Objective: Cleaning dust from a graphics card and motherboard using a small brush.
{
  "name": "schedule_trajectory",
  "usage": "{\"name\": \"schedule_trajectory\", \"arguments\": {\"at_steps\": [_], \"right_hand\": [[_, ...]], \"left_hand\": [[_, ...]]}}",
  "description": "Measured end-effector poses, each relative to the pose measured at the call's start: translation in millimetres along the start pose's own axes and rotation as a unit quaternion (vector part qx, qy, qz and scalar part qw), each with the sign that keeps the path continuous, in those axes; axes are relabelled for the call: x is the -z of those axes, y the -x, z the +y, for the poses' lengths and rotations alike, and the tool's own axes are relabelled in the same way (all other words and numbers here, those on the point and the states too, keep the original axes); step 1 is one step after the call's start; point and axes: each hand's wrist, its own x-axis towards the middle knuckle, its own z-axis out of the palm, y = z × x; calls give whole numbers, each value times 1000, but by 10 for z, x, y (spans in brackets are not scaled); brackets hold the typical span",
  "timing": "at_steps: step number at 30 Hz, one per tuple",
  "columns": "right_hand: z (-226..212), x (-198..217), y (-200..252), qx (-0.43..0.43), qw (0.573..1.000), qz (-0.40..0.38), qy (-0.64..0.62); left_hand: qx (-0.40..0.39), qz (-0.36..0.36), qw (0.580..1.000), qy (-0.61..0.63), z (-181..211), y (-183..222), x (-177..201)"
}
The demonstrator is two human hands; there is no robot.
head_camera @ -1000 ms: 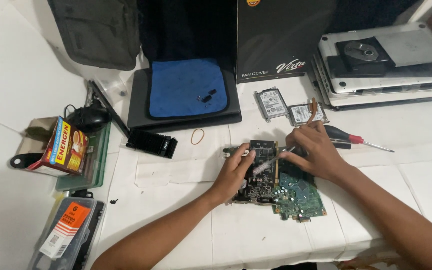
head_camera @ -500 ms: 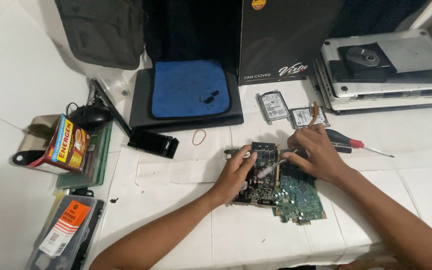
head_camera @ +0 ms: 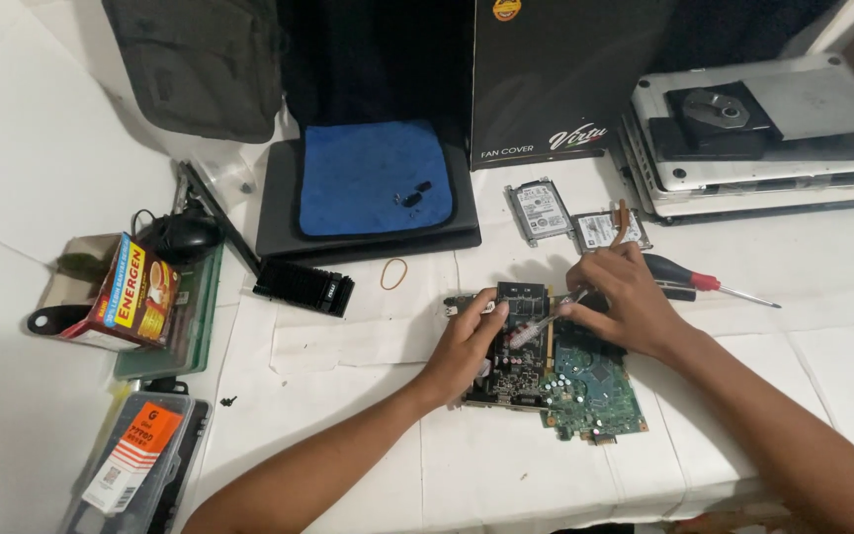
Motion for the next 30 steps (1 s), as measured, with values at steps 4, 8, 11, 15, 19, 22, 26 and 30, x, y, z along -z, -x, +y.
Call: {"name": "schedule_trajectory", "arguments": {"at_steps": [4,8,11,15,19,22,26,30], "right_hand": [[-41,16,-6,-9,1000,-7,9],[61,148,-31,-24,999,20,42],[58,162,-2,-30,997,35,59],[-146,21,42,26,999,6,32],[149,23,45,7,997,57,51],[167,25,53,-12,988,108,111],[-53,-143,46,38,994,60,77],[248,-23,82,27,991,46,127]], "left_hand": [[4,4,1000,11,-30,21,-11],[4,12,1000,24,-143,-47,-4],[6,20,999,36,-150,-40,-23],[39,24,998,41,8,-6,-47],[40,15,998,43,-48,-38,-49],[50,21,998,43,39,-23,-65],[54,8,998,39,-107,-54,-4],[-2,-21,999,35,-3,32,-60]]}}
